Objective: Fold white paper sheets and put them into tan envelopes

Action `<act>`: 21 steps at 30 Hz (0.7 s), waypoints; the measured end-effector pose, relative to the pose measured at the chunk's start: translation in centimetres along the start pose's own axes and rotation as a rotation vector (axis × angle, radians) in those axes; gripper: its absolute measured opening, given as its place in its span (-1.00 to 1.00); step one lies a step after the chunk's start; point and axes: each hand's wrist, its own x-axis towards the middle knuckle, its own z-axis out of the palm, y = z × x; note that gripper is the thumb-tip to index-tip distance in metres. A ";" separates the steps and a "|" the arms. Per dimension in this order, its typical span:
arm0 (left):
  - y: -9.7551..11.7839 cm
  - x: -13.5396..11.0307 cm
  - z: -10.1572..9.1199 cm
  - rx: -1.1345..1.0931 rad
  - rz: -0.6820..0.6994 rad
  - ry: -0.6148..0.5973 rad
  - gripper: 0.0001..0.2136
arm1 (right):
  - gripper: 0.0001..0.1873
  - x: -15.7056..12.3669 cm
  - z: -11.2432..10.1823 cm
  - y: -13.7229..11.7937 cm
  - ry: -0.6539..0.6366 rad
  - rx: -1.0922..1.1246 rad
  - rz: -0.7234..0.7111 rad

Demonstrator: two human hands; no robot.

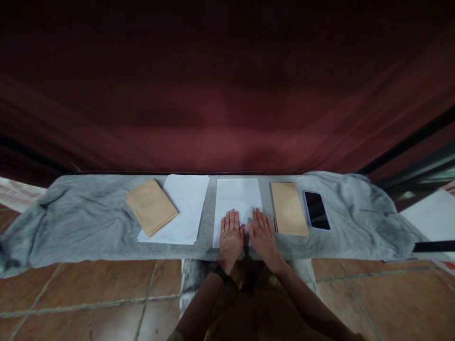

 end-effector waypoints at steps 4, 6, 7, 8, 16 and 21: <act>-0.4 0.3 1.0 0.015 0.008 0.009 -0.41 | -0.46 2.4 0.2 -1.2 -0.049 0.035 -0.102; -0.5 0.4 1.2 0.034 0.018 0.015 -0.42 | -0.47 2.9 0.6 -1.4 -0.064 0.039 -0.130; -0.6 0.5 1.2 0.041 0.025 0.015 -0.43 | -0.47 2.9 0.9 -1.3 -0.067 0.037 -0.135; -0.7 0.7 1.1 0.046 0.032 0.013 -0.44 | -0.47 2.9 1.0 -1.2 -0.066 0.035 -0.136; -3.7 3.3 0.3 0.032 -0.085 0.038 -0.45 | -0.42 1.6 1.4 0.8 0.044 -0.016 -0.021; -3.7 5.4 0.4 0.008 -0.098 0.077 -0.43 | -0.42 4.3 1.9 0.6 0.030 0.007 -0.006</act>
